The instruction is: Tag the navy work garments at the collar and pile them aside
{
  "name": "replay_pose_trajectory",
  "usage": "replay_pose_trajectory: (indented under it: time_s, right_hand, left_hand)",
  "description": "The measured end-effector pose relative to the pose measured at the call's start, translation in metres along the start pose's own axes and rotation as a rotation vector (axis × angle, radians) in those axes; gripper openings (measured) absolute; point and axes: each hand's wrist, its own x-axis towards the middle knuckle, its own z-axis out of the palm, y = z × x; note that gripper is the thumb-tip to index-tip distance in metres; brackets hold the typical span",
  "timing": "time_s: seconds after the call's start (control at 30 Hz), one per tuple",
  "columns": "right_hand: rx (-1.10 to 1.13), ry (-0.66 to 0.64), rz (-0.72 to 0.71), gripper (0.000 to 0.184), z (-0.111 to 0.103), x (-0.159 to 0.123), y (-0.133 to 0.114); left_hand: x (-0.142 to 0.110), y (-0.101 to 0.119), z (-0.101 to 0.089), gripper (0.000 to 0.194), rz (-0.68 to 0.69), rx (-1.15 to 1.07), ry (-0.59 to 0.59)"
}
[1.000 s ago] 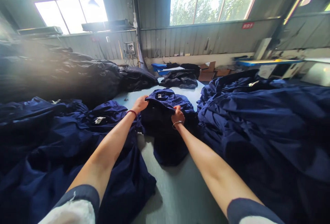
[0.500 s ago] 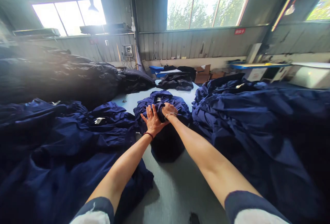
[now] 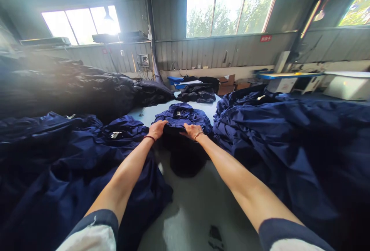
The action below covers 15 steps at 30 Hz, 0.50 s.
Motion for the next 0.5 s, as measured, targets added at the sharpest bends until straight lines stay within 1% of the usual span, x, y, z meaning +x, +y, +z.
replay_pose_trajectory:
  time_s: [0.07, 0.1, 0.17, 0.23, 0.3, 0.4, 0.5]
  right_hand:
    - [0.015, 0.017, 0.004, 0.052, 0.002, -0.007, 0.0]
    - [0.02, 0.039, 0.014, 0.051, 0.003, -0.011, 0.001]
    - [0.014, 0.119, 0.052, 0.043, 0.006, -0.021, 0.005]
    - [0.006, 0.216, 0.117, 0.039, 0.008, -0.032, 0.012]
    - [0.022, 0.28, 0.205, 0.04, 0.011, -0.043, 0.02]
    - [0.078, 0.317, 0.314, 0.038, 0.012, -0.057, 0.031]
    - [0.178, 0.369, 0.354, 0.043, 0.012, -0.064, 0.034]
  left_hand:
    - [-0.002, 0.0, -0.013, 0.07, 0.058, 0.035, -0.006]
    - [-0.004, 0.0, -0.018, 0.071, 0.086, 0.05, -0.009]
    - [-0.008, -0.002, -0.026, 0.072, 0.123, 0.062, -0.005]
    - [-0.014, -0.006, -0.032, 0.067, 0.136, 0.056, 0.008]
    - [-0.021, -0.011, -0.035, 0.057, 0.146, 0.047, 0.006]
    - [-0.03, -0.015, -0.041, 0.046, 0.179, 0.049, -0.025]
    - [-0.038, -0.017, -0.048, 0.046, 0.254, 0.052, -0.053]
